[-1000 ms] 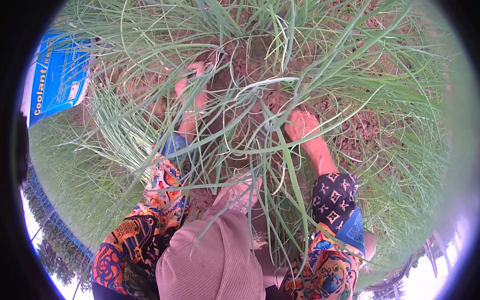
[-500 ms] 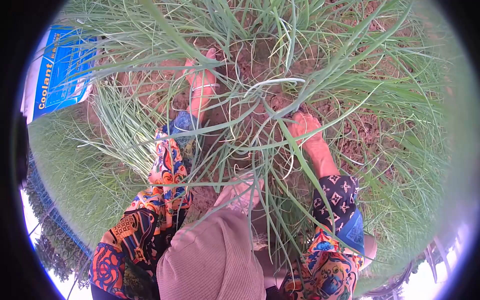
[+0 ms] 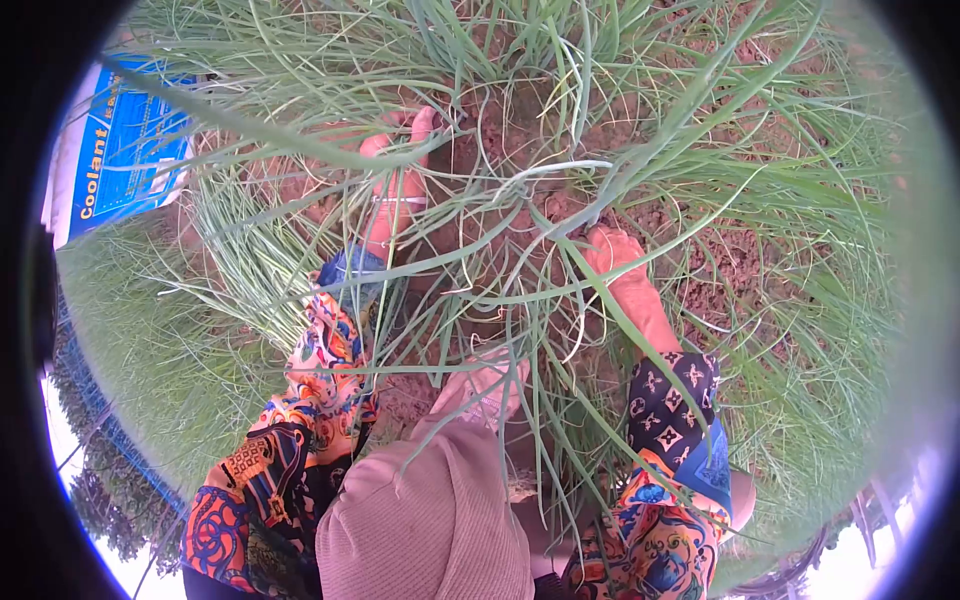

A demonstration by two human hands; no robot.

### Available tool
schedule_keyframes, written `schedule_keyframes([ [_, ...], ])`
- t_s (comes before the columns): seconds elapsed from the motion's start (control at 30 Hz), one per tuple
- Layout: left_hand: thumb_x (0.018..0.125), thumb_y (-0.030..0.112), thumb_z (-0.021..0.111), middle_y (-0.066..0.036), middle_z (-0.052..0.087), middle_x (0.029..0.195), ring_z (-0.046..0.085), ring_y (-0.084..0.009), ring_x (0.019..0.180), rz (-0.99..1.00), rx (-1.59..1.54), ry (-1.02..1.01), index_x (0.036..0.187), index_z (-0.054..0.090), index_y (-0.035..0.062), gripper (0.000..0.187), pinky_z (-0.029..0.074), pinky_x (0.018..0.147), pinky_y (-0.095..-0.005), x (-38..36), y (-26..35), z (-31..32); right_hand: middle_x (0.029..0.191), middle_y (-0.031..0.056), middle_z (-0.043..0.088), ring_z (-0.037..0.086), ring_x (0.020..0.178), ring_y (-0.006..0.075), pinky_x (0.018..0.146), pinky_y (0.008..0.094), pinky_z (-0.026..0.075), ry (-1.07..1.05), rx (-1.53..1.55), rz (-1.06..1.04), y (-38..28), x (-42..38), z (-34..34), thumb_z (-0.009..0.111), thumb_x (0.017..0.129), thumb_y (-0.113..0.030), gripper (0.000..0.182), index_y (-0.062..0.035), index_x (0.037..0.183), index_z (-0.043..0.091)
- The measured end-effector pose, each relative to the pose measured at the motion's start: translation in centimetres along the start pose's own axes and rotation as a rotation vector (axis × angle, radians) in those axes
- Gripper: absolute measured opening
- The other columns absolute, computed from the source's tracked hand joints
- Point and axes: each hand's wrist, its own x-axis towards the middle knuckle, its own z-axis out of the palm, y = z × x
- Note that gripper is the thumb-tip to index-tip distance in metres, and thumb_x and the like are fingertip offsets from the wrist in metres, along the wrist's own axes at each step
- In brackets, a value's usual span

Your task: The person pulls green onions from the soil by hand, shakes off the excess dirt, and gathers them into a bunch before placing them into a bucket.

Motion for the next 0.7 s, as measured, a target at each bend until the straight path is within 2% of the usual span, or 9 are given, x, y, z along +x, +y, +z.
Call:
schedule_keyframes([
  [0.4,0.075,0.013,0.067,-0.012,0.063,0.063,0.060,-0.0187,0.056,-0.050,-0.039,-0.077,0.080,0.065,0.0006,0.014,0.045,0.051,-0.0312,3.0,1.7,2.1,0.061,0.0141,0.054,0.057,0.060,0.0304,0.054,0.0394,0.046,-0.009,-0.015,0.007,0.3,-0.1,0.0,0.054,0.077,-0.030,0.026,-0.0052,0.068,0.054],
  [0.5,0.070,0.021,0.068,-0.018,0.062,0.076,0.061,-0.0363,0.073,-0.177,-0.142,-0.155,0.085,0.064,0.0038,0.023,0.047,0.064,-0.0419,3.7,1.6,2.6,0.061,0.0142,0.054,0.057,0.060,0.0304,0.055,0.0394,0.046,-0.010,-0.018,0.010,0.4,-0.3,-0.1,0.054,0.077,-0.030,0.026,-0.0051,0.069,0.054],
  [0.6,0.073,0.017,0.069,-0.010,0.061,0.059,0.058,-0.0179,0.054,-0.037,-0.050,-0.097,0.080,0.064,0.0016,0.018,0.046,0.051,-0.0328,3.8,1.6,2.8,0.062,0.0143,0.054,0.057,0.061,0.0305,0.055,0.0394,0.046,-0.012,-0.021,0.013,0.4,-0.3,0.0,0.054,0.077,-0.030,0.026,-0.0051,0.069,0.054],
  [0.7,0.073,0.017,0.069,-0.011,0.061,0.061,0.059,-0.0192,0.056,0.016,-0.034,-0.074,0.081,0.064,0.0017,0.018,0.046,0.052,-0.0334,3.2,1.3,2.2,0.062,0.0143,0.055,0.057,0.061,0.0305,0.055,0.0394,0.046,-0.018,-0.021,0.017,0.4,-0.2,0.0,0.054,0.077,-0.030,0.026,-0.0051,0.069,0.054],
])
